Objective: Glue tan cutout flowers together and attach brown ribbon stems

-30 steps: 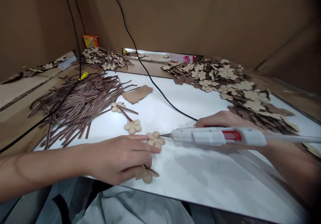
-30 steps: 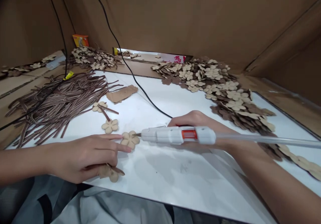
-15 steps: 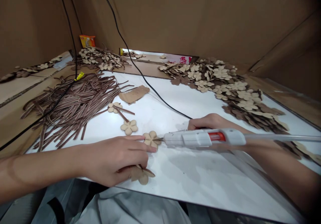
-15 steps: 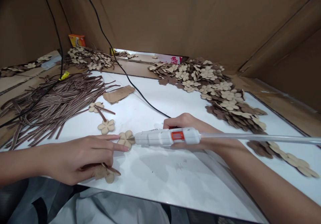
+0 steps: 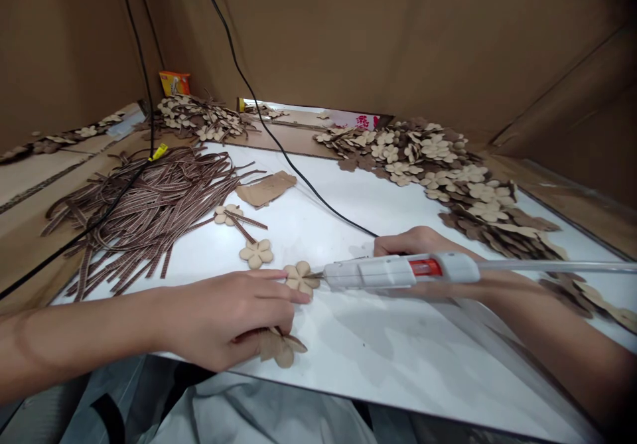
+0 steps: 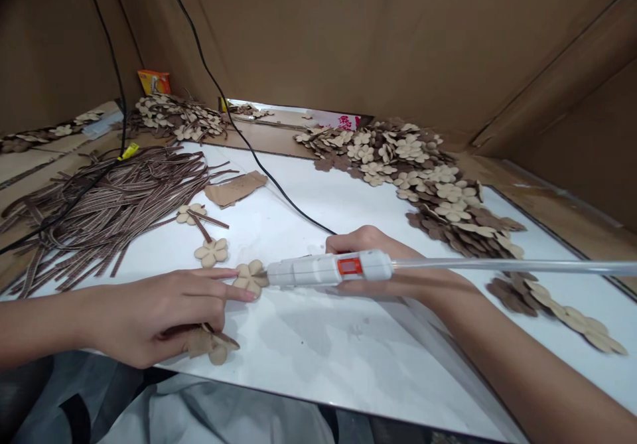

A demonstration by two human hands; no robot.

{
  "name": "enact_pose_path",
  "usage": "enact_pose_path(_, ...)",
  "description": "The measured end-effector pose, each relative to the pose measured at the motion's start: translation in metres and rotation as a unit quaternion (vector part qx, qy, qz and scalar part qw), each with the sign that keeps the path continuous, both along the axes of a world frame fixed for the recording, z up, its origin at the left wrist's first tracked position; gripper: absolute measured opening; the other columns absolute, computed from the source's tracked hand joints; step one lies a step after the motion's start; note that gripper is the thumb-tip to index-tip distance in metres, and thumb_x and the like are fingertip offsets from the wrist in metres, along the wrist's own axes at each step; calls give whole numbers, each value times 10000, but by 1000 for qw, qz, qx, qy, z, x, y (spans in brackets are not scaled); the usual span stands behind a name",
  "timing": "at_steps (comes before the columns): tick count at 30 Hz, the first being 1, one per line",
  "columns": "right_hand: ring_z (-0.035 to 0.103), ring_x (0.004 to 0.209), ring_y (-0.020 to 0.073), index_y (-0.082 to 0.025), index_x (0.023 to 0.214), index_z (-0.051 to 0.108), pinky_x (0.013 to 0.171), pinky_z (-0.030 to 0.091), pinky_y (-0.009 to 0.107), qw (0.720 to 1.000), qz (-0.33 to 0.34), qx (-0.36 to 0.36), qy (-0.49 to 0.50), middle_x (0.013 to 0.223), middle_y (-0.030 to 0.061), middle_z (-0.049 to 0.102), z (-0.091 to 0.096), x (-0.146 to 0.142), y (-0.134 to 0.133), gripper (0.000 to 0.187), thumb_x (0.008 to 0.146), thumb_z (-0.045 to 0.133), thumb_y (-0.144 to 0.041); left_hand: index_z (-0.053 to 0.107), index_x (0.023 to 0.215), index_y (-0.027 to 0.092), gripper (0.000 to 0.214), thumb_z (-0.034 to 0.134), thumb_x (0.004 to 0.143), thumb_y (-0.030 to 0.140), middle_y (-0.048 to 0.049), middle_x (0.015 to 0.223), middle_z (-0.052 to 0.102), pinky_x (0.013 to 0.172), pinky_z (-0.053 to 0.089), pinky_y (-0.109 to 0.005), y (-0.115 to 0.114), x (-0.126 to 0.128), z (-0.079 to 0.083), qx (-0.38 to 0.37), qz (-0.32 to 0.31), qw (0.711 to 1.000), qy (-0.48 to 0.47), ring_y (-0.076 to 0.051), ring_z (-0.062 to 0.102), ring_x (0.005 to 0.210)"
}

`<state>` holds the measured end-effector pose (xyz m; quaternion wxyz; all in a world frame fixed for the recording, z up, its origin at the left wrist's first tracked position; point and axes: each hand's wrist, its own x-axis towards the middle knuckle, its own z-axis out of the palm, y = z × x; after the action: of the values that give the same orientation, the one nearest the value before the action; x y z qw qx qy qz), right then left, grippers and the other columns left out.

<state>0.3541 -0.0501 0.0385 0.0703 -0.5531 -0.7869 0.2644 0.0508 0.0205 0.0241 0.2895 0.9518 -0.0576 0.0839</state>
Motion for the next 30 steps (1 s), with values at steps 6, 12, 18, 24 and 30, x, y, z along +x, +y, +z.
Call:
enact_pose_path(6,376,469,76,-175,648,465,408,299,174,1000,-1,-1,-10,528,-41,469,1,-1,-1,157,720,564,-273,504,870,184,102,469,856,90,-120,1043,650,1070,330,-352,0,1,0,-5,-2,1000,4,-185,483,1222)
enact_pose_path(12,372,471,78,-182,640,437,408,289,180,1000,-6,-9,-10,526,-44,453,2,-3,0,190,712,572,-295,504,864,180,94,462,862,96,-135,1100,635,1080,318,-345,0,1,0,-4,0,1000,6,-174,464,1238)
enact_pose_path(18,376,478,83,-186,650,445,423,289,188,1000,-17,-19,-13,534,-42,462,0,0,0,190,713,571,-314,500,858,182,98,455,865,96,-127,1050,649,1077,325,-345,0,1,1,-5,-2,1000,4,-177,475,1229)
enact_pose_path(24,373,465,82,-197,624,448,418,291,187,999,-37,-15,-23,515,-52,459,0,-1,-1,147,683,567,-259,492,859,191,96,456,863,103,-125,1068,647,1095,299,-334,-1,0,2,-3,1,1000,17,-174,464,1240)
enact_pose_path(30,363,467,77,-196,624,444,417,277,185,998,-40,-26,-34,514,-59,446,2,-1,-1,157,700,566,-260,491,859,193,102,457,856,97,-132,1127,632,1099,284,-322,0,1,1,0,5,1000,18,-170,462,1243)
